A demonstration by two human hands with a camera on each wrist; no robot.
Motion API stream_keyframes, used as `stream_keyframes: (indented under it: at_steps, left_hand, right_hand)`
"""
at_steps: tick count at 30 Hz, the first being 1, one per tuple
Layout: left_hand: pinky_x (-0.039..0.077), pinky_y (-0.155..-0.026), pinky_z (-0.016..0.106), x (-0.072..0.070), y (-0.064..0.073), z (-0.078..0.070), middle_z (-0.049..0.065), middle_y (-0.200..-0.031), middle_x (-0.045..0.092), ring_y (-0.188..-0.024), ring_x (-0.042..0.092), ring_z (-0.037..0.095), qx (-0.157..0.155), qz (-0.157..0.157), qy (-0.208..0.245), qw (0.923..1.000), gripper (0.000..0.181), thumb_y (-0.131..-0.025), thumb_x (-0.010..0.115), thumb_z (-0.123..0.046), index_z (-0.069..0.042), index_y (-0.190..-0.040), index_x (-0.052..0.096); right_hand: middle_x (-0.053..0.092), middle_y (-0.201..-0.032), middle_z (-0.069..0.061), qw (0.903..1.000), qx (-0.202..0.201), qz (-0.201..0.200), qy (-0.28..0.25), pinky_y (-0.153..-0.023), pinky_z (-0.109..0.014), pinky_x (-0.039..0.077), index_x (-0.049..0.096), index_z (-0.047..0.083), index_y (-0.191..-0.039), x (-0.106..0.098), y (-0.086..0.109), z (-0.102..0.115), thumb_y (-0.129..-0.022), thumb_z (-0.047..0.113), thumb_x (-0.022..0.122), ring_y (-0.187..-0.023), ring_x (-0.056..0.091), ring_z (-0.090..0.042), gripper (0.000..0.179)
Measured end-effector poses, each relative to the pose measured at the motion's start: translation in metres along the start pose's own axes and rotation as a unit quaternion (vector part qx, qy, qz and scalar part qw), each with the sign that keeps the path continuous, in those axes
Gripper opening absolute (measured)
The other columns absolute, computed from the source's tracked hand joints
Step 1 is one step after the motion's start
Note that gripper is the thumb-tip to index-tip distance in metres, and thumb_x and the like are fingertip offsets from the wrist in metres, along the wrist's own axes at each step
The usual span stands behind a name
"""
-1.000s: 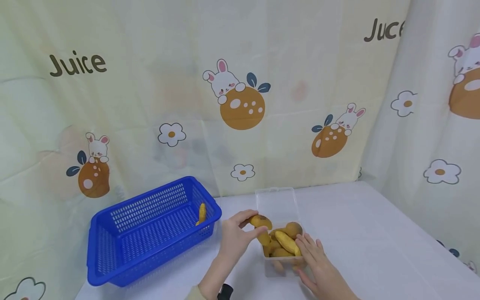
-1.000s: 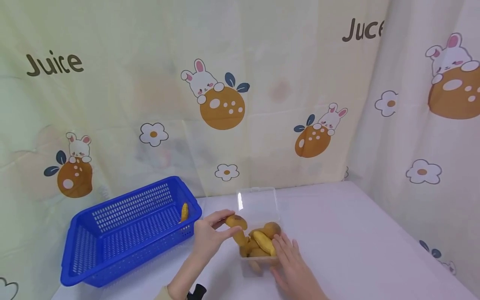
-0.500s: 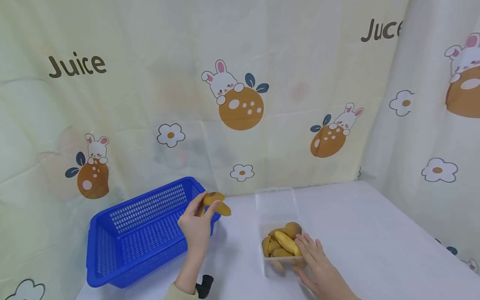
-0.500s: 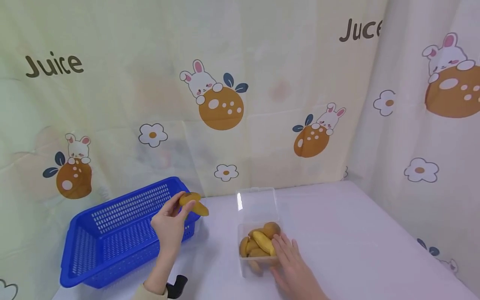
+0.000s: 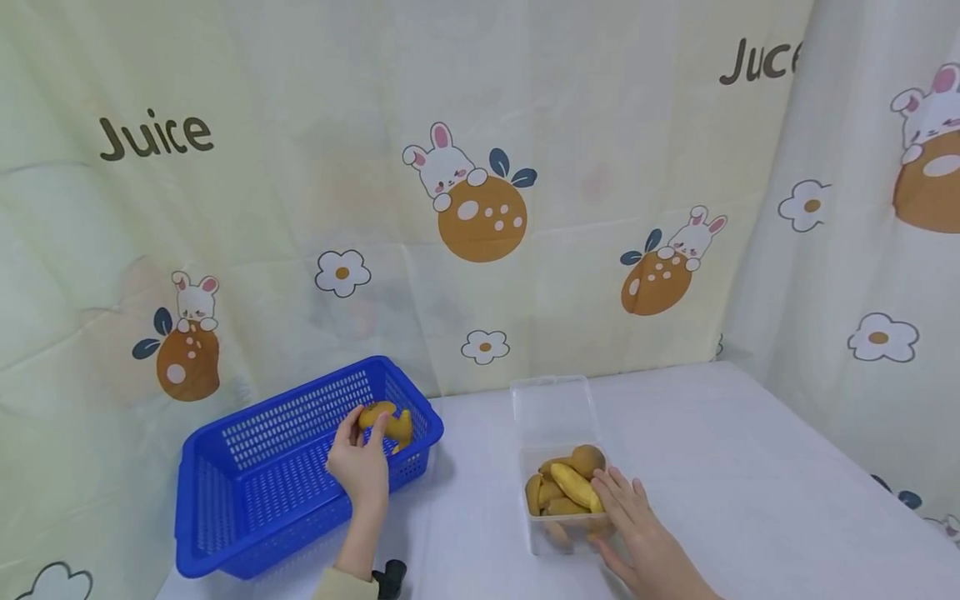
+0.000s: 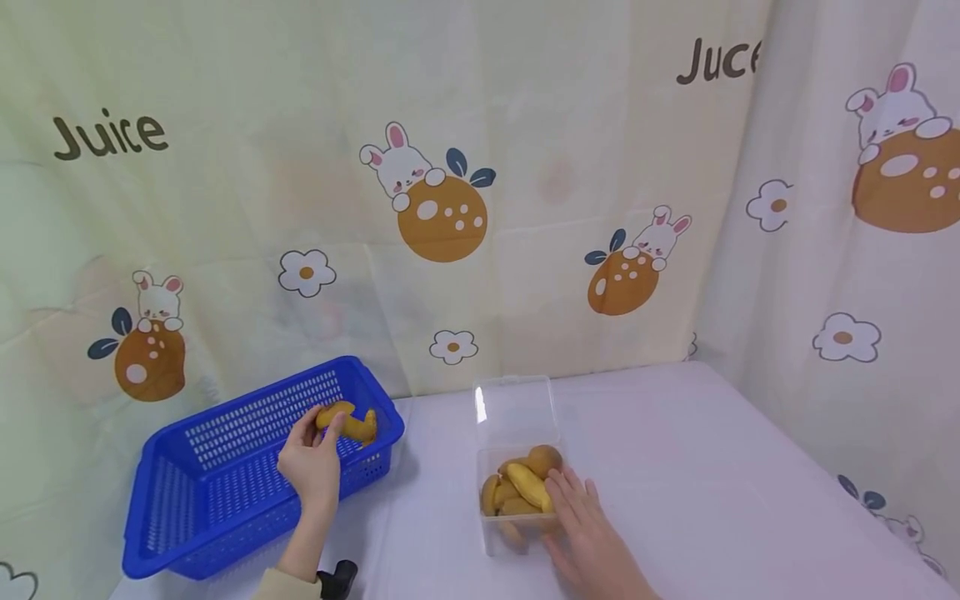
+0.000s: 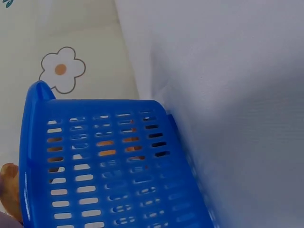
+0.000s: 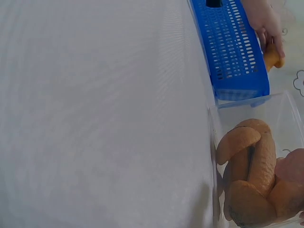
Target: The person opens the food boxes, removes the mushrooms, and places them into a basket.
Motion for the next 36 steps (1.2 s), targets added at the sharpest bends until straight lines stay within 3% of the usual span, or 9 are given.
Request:
stream_keyframes:
  at_steps: [4,12,15,18,24,28,30,33,36]
  left_hand:
    - [0.049,-0.085,0.035,0.002,0.0,0.003,0.02,-0.109,0.062,-0.102,0.06,0.029,0.005,0.013,-0.022,0.9997,0.037,-0.077,0.074,-0.008,0.006,-0.11,0.063]
    - [0.048,-0.087,0.033,0.002,0.0,0.004,0.014,-0.112,0.063,-0.105,0.058,0.027,0.009,0.016,-0.061,0.998,0.04,-0.076,0.076,-0.013,0.001,-0.111,0.064]
    - [0.048,-0.086,0.029,0.002,0.0,0.004,0.015,-0.113,0.062,-0.105,0.058,0.026,0.011,0.018,-0.063,0.9978,0.038,-0.077,0.075,-0.011,0.001,-0.112,0.064]
    - [0.048,-0.085,0.027,0.002,0.001,0.004,0.016,-0.113,0.062,-0.105,0.058,0.026,0.011,0.02,-0.059,0.998,0.037,-0.077,0.075,-0.01,0.002,-0.111,0.065]
    - [0.049,-0.08,0.023,0.004,0.003,0.001,0.015,-0.112,0.063,-0.104,0.059,0.026,0.007,0.028,-0.022,0.9993,0.036,-0.077,0.074,-0.009,0.001,-0.11,0.065]
    - [0.049,-0.08,0.021,0.014,0.009,-0.011,0.015,-0.112,0.063,-0.104,0.059,0.026,0.009,0.061,0.03,0.9976,0.036,-0.078,0.074,-0.009,0.003,-0.11,0.065]
    - [0.049,-0.079,0.022,0.023,0.015,-0.019,0.015,-0.109,0.064,-0.102,0.061,0.027,0.007,0.091,0.049,0.9947,0.035,-0.078,0.074,-0.01,0.004,-0.109,0.065]
    - [0.051,-0.076,0.023,0.038,0.026,-0.03,0.013,-0.104,0.066,-0.097,0.063,0.025,-0.003,0.143,0.068,0.9874,0.033,-0.077,0.075,-0.012,0.002,-0.106,0.067]
    - [0.052,-0.076,0.025,0.054,0.04,-0.039,0.012,-0.102,0.067,-0.095,0.064,0.021,-0.015,0.195,0.077,0.9777,0.031,-0.076,0.076,-0.014,0.0,-0.103,0.068]
  right_hand:
    - [0.038,-0.136,-0.026,1.0,0.001,0.002,0.0,-0.111,-0.034,0.003,0.04,-0.014,-0.13,0.001,0.001,0.0,-0.075,0.018,0.069,-0.135,0.021,-0.031,0.071]
    - [0.039,-0.135,-0.027,1.0,0.001,-0.002,-0.003,-0.111,-0.034,0.003,0.04,-0.015,-0.13,0.001,0.0,0.0,-0.097,0.042,0.039,-0.137,0.015,-0.026,0.066]
    - [0.039,-0.135,-0.027,1.0,0.002,0.002,-0.003,-0.111,-0.033,0.002,0.039,-0.015,-0.13,0.001,0.0,0.001,-0.093,0.036,0.051,-0.137,0.015,-0.026,0.064]
    - [0.039,-0.136,-0.026,0.9999,0.005,0.009,0.001,-0.111,-0.033,0.002,0.039,-0.014,-0.131,0.001,0.0,0.001,-0.081,0.023,0.066,-0.137,0.017,-0.028,0.068]
    - [0.039,-0.137,-0.025,0.9997,0.01,0.018,0.009,-0.111,-0.033,0.002,0.038,-0.013,-0.132,0.001,0.0,0.002,-0.068,0.011,0.075,-0.135,0.02,-0.031,0.077]
    - [0.038,-0.137,-0.025,0.9997,0.013,0.021,0.006,-0.111,-0.033,0.001,0.038,-0.013,-0.132,0.001,0.001,0.002,-0.068,0.011,0.076,-0.136,0.018,-0.03,0.078]
    - [0.038,-0.137,-0.026,0.9997,0.015,0.02,0.0,-0.111,-0.033,0.001,0.038,-0.013,-0.132,0.001,0.001,0.002,-0.076,0.018,0.072,-0.136,0.017,-0.029,0.073]
    - [0.038,-0.137,-0.027,0.9997,0.018,0.018,-0.005,-0.111,-0.033,0.001,0.037,-0.013,-0.133,0.002,0.002,0.001,-0.092,0.037,0.054,-0.136,0.017,-0.03,0.067]
    - [0.038,-0.136,-0.028,0.9998,0.015,0.01,-0.007,-0.111,-0.034,0.001,0.037,-0.013,-0.133,0.003,0.002,0.0,-0.096,0.047,0.031,-0.136,0.018,-0.03,0.071]
Point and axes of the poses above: each hand's wrist, its own y-axis away from the middle knuckle, its own x-axis out of the palm, z = x × y, the point moved 9 cm from there along -y, towards the middle knuckle
